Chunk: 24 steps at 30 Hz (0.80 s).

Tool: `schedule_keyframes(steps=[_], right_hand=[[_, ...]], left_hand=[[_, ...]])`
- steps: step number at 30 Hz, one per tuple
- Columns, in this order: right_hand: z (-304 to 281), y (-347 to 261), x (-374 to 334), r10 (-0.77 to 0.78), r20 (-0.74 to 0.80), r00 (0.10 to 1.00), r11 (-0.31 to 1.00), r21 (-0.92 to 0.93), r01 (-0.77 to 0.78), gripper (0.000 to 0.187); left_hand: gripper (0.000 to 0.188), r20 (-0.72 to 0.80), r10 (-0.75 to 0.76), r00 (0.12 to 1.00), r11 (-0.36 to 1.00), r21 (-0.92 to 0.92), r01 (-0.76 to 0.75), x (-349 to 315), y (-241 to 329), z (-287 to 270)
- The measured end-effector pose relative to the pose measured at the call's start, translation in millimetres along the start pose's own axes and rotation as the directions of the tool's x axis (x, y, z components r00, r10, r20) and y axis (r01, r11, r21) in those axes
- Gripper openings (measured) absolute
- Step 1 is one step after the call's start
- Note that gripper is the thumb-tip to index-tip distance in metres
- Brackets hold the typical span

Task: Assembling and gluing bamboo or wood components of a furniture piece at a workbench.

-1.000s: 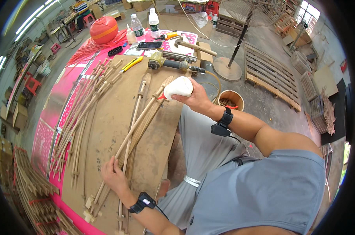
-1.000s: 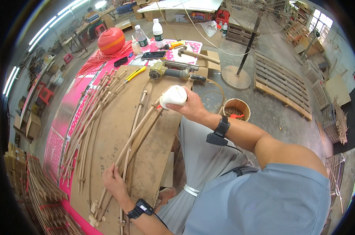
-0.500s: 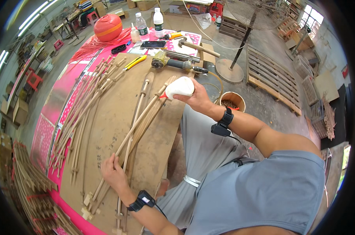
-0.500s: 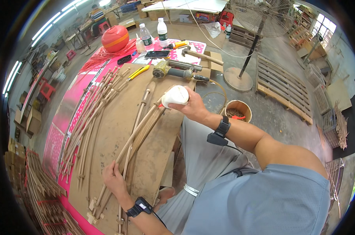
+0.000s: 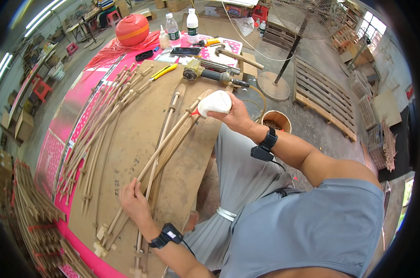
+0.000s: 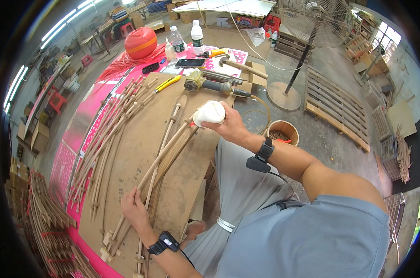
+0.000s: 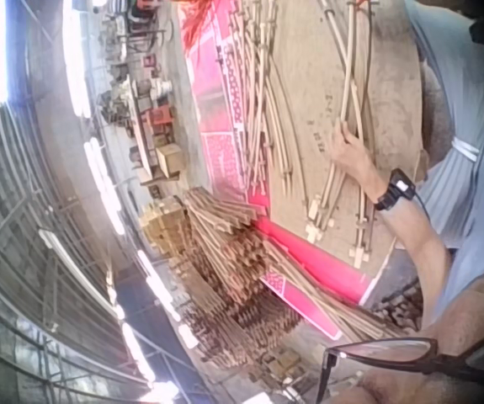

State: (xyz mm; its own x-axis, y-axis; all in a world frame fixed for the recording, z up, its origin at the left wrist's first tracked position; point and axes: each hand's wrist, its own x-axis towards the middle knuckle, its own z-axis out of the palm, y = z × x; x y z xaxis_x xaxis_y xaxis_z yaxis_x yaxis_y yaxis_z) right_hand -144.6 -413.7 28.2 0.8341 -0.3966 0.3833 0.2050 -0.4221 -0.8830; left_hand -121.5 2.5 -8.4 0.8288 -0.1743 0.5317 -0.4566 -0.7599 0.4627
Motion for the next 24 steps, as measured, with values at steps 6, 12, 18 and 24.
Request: schedule_keyframes(steps=[6, 12, 18, 24], right_hand=[[0.6, 2.3, 0.9, -0.015, 0.009, 1.000, 0.998, 0.057, 0.014, 0.056], [-1.0, -4.1, 0.3, -0.020, 0.028, 0.999, 1.000, -0.008, 0.020, 0.056], [-2.4, -7.9, -0.1, -0.035, 0.044, 0.998, 0.998, -0.054, 0.037, 0.055], [-8.3, -28.5, -9.3, -0.011, 0.082, 0.997, 0.999, -0.041, 0.014, 0.053]], left_hand=[[0.015, -0.013, -0.021, 1.000, 1.000, -0.012, 0.021, -0.4, -1.9, 2.6], [0.015, -0.017, -0.031, 0.999, 0.999, -0.022, 0.031, -0.1, 1.3, 1.4], [0.016, 0.009, -0.036, 0.999, 0.999, -0.002, 0.036, -0.2, 0.4, 0.2], [0.015, 0.003, -0.042, 0.999, 0.999, -0.006, 0.042, 0.0, 3.4, -0.5]])
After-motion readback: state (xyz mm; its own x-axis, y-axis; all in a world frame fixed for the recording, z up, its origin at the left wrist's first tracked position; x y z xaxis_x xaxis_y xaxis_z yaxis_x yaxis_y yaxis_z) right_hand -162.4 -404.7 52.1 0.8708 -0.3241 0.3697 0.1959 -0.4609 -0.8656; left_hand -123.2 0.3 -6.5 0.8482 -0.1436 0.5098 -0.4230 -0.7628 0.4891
